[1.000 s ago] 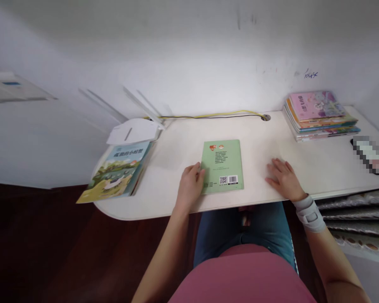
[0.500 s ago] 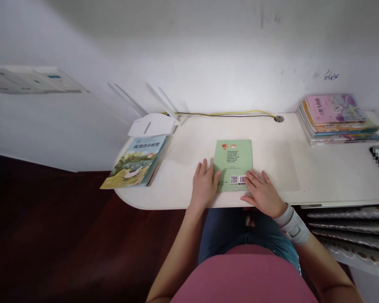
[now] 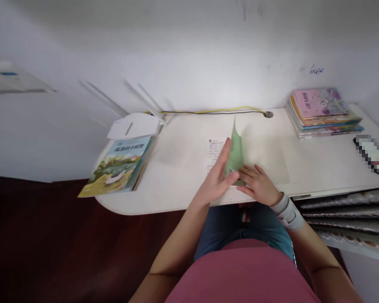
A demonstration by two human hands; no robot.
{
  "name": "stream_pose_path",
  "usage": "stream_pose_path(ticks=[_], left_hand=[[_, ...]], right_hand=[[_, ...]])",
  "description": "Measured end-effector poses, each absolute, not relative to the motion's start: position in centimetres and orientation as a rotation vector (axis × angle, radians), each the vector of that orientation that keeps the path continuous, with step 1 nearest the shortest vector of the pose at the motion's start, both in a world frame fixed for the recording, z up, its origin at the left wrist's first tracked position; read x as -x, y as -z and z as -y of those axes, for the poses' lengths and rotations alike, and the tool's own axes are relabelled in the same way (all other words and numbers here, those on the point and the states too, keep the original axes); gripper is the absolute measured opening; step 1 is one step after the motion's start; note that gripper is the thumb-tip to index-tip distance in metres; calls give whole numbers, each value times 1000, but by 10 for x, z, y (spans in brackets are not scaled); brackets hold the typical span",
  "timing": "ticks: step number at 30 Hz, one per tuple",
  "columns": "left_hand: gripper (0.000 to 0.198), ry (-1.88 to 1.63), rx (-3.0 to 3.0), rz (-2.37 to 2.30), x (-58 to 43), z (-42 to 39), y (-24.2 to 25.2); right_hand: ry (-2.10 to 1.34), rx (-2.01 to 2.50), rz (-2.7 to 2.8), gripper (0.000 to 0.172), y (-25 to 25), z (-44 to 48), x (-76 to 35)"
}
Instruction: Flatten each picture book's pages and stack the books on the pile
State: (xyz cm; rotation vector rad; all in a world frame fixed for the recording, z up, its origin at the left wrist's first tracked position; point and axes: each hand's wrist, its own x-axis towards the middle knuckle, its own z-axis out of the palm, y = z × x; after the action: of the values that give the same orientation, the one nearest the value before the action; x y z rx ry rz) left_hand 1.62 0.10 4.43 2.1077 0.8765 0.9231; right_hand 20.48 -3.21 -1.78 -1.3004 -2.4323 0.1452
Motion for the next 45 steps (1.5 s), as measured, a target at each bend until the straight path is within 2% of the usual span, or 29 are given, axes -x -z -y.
stream_pose_path(ticks=[3, 7, 9, 17, 23, 45], left_hand=[[83, -785, -2388, -823, -48, 1, -44], [59, -520, -2786, -999, -83, 0, -32], [55, -423, -2894, -1038, -97, -2, -23], [55, -116, -2861, -1199, -117, -6, 5], [58, -25, -2759, -1297, -105, -5, 13], [51, -61, -2705, -1198, -107, 18, 7]], right_hand=[[-25, 1565, 2307, 40, 16, 30, -230], [64, 2012, 2149, 50, 23, 30, -261], [63, 2083, 2153, 52, 30, 32, -268], [66, 2032, 2167, 58, 44, 32, -270], [45, 1998, 2085, 46, 43, 31, -268], [31, 1971, 2032, 45, 44, 31, -268]])
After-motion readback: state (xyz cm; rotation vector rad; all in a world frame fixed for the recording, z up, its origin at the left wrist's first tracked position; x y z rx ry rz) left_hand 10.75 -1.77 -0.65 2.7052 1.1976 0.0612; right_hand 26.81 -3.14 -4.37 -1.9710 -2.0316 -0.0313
